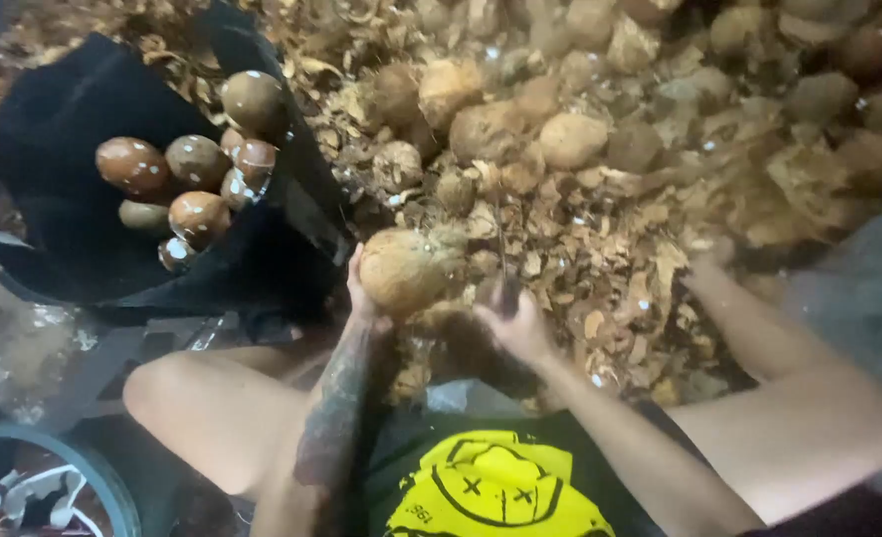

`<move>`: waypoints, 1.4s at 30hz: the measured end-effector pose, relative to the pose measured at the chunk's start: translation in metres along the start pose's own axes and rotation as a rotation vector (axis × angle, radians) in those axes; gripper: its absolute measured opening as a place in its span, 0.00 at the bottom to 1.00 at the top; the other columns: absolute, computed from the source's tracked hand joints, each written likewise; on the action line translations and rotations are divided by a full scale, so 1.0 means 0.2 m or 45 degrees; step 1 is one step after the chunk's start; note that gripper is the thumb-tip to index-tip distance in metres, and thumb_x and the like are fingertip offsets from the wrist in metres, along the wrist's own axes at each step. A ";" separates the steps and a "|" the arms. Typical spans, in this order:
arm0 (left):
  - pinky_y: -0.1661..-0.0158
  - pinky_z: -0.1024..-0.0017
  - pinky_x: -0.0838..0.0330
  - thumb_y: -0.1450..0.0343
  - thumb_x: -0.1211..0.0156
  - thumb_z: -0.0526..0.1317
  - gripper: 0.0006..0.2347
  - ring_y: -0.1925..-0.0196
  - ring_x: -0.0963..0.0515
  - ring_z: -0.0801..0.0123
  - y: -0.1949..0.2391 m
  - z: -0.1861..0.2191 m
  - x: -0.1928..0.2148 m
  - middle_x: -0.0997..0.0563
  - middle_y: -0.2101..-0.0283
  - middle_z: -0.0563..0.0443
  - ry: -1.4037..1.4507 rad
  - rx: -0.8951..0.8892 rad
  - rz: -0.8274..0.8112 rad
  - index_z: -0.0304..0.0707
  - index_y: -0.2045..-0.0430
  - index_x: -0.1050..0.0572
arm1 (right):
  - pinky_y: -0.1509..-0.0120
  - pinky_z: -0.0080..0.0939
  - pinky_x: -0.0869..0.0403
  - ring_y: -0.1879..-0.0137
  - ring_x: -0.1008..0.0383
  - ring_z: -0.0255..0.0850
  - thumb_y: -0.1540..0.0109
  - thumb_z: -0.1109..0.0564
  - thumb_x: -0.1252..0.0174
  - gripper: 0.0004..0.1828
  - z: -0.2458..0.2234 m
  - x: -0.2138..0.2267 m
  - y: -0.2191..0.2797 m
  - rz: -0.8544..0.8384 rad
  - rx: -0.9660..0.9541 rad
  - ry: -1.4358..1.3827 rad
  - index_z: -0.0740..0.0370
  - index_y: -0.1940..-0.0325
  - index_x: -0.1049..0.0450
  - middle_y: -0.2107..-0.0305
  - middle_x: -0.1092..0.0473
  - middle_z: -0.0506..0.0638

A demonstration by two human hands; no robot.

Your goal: The person sits on the floor and uses a machete to peel the fibrous husk off several coconuts. They rotate each coconut while striking it with the blade, then place the peeled coconuts into a nearby black bucket. The workspace is covered with coconut husk debris.

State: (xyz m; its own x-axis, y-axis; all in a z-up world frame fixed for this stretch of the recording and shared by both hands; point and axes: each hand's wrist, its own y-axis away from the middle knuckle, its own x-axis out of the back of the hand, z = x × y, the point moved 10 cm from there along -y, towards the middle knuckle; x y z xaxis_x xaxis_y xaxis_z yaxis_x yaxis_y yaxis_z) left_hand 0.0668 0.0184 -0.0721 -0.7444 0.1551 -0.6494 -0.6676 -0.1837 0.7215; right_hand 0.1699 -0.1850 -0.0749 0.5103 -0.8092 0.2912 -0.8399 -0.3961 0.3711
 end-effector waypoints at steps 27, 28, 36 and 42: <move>0.54 0.47 0.16 0.35 0.38 0.59 0.23 0.52 0.13 0.51 -0.20 -0.31 -0.19 0.14 0.49 0.43 -0.359 0.053 0.070 0.49 0.51 0.19 | 0.88 0.49 0.27 0.87 0.30 0.46 0.46 0.68 0.37 0.16 0.04 0.62 -0.29 0.794 -0.285 -1.147 0.63 0.57 0.31 0.79 0.33 0.54; 0.54 0.47 0.16 0.35 0.38 0.59 0.23 0.52 0.13 0.51 -0.20 -0.30 -0.20 0.14 0.49 0.43 -0.360 0.058 0.075 0.49 0.51 0.19 | 0.88 0.49 0.27 0.87 0.30 0.46 0.46 0.68 0.37 0.16 0.12 0.68 -0.35 0.797 -0.292 -1.145 0.63 0.57 0.31 0.79 0.33 0.54; 0.51 0.44 0.18 0.34 0.39 0.62 0.25 0.54 0.13 0.47 -0.14 -0.22 -0.18 0.13 0.52 0.40 -0.222 0.078 0.077 0.45 0.54 0.16 | 0.32 0.65 0.24 0.37 0.33 0.79 0.49 0.69 0.27 0.35 -0.43 1.52 -0.38 0.890 0.158 0.642 0.83 0.40 0.31 0.40 0.47 0.78; 0.49 0.43 0.19 0.34 0.40 0.65 0.27 0.54 0.12 0.45 -0.14 -0.09 -0.22 0.13 0.53 0.38 -0.116 0.053 0.068 0.42 0.57 0.15 | 0.51 0.51 0.24 0.62 0.23 0.48 0.38 0.58 0.25 0.14 -0.50 1.09 -0.23 0.373 0.284 0.055 0.68 0.64 0.24 0.67 0.25 0.63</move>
State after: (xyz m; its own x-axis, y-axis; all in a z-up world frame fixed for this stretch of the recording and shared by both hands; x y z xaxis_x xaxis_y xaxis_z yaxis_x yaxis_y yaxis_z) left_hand 0.1183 -0.0008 -0.0692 -0.7755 0.2342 -0.5863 -0.6251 -0.1543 0.7651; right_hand 0.3380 -0.2999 0.0604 0.2455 -0.8851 0.3953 -0.9687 -0.2391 0.0663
